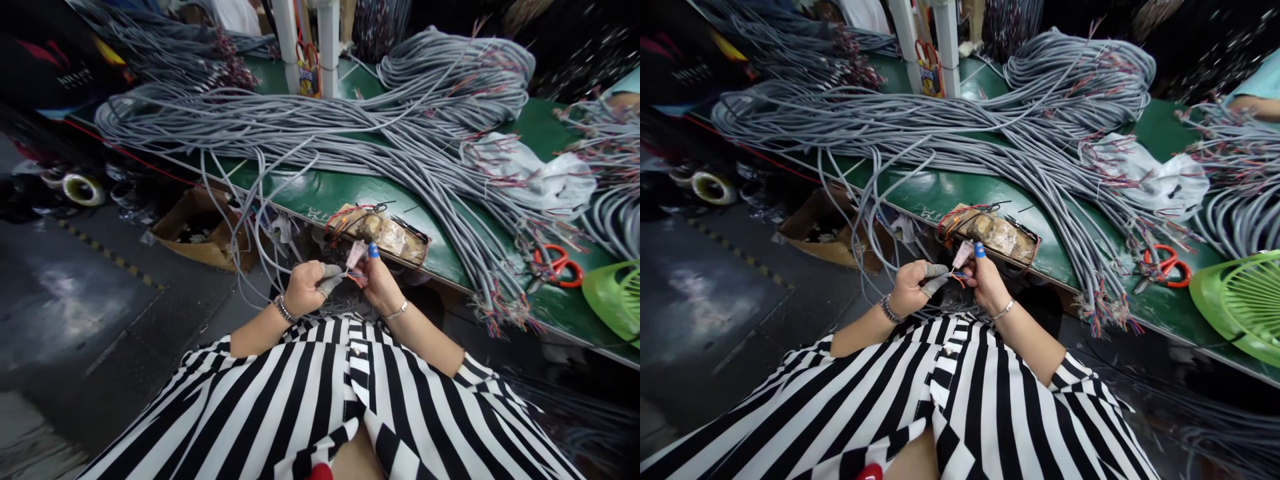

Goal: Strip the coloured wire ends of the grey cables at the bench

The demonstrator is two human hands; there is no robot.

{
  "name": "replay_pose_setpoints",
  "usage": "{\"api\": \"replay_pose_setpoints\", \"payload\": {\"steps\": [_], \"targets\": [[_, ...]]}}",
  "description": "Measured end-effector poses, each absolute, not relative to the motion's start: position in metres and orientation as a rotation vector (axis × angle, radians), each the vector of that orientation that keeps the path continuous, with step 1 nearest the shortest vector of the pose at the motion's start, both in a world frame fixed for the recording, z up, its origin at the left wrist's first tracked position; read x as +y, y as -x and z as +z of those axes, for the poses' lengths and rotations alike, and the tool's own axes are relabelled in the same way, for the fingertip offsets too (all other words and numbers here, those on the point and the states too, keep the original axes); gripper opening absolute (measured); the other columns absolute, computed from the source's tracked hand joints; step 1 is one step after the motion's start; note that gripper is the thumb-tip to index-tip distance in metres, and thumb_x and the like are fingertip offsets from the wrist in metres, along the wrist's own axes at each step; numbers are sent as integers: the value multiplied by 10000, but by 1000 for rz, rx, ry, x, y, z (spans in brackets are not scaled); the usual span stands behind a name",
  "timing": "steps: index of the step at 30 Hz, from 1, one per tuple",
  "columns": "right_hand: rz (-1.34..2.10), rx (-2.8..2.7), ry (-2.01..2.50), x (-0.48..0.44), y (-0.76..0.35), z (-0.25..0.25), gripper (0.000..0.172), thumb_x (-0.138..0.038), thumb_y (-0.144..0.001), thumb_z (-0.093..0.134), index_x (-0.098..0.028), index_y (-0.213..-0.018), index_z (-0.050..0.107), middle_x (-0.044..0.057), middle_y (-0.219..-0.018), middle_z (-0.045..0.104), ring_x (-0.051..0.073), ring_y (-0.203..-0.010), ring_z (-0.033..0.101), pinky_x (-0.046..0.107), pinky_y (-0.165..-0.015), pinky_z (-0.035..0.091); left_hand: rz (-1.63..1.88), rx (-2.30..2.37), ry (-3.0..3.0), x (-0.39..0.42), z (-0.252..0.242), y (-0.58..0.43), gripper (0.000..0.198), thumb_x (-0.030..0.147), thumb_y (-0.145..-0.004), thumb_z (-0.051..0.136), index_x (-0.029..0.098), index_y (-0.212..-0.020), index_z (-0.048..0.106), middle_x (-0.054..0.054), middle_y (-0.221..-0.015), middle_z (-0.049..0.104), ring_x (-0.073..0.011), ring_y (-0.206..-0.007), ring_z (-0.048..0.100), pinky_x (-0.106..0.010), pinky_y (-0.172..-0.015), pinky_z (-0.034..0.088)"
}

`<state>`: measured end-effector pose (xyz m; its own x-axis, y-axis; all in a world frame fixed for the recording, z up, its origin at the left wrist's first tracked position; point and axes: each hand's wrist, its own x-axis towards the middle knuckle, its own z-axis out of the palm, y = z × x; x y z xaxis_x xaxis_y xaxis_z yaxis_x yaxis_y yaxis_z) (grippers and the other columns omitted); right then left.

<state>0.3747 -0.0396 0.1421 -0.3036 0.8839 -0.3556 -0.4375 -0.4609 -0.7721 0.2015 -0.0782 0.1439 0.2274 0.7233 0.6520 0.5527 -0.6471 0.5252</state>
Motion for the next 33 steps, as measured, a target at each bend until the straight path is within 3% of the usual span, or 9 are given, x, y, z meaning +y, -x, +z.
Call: {"api": "replay_pose_setpoints", "payload": {"steps": [5,11,14,21,24,27,30,33], "targets": [[1879,-619,1051,-43,-389,133,494,-631,-701,651,-165,-824,544,-7,-722,553,21,-452,315,149,-357,84,1380,1228,-2390,-104,144,-189,168,259,-801,669,167,-942,684,-38,-726,682,-120,-627,608,-235,-597,479],[2064,-818,1003,-52,-398,132,463,-591,-708,669,-143,-763,566,-29,-657,509,3,-417,188,173,-370,44,1372,1234,-2453,-122,139,-178,182,273,-805,661,174,-957,675,-43,-729,695,-123,-621,612,-239,-601,479],[2170,-973,979,-61,-396,139,465,-585,-688,688,-143,-724,550,-25,-632,531,3,-409,197,179,-373,55,1329,1252,-2474,-123,137,-178,182,288,-813,651,180,-957,674,-45,-735,697,-128,-641,620,-246,-621,484],[2015,-1031,1054,-79,-381,149,377,-390,-563,818,-143,-685,562,-40,-571,545,47,-482,439,180,-454,324,1206,1239,-2464,-120,132,-184,143,261,-822,626,175,-927,671,-50,-754,693,-137,-654,604,-248,-626,480],[1893,-854,1161,-72,-386,144,372,-393,-588,791,-161,-666,511,-69,-518,482,18,-404,310,161,-380,190,893,1364,-2459,-115,125,-178,126,221,-823,587,167,-887,681,-55,-746,685,-152,-664,604,-268,-648,483],[1865,-654,1125,-64,-398,137,337,-385,-650,748,-169,-720,498,-82,-535,453,-1,-383,185,161,-373,66,381,1434,-2403,-106,121,-167,174,138,-779,568,167,-901,689,-74,-855,702,-197,-824,638,-327,-780,497],[1978,-531,1078,-67,-408,130,243,-327,-733,691,-151,-784,531,-68,-576,464,-5,-391,193,153,-379,74,172,1191,-2287,-95,138,-163,266,167,-761,616,190,-1018,677,-67,-1040,704,-211,-1001,632,-355,-921,481],[2075,-478,1099,-77,-409,123,155,-275,-811,603,-131,-801,549,-33,-595,495,16,-404,294,149,-379,173,296,958,-2086,-81,177,-174,270,261,-833,596,170,-1081,652,-64,-1049,710,-178,-960,662,-307,-885,523]]}}
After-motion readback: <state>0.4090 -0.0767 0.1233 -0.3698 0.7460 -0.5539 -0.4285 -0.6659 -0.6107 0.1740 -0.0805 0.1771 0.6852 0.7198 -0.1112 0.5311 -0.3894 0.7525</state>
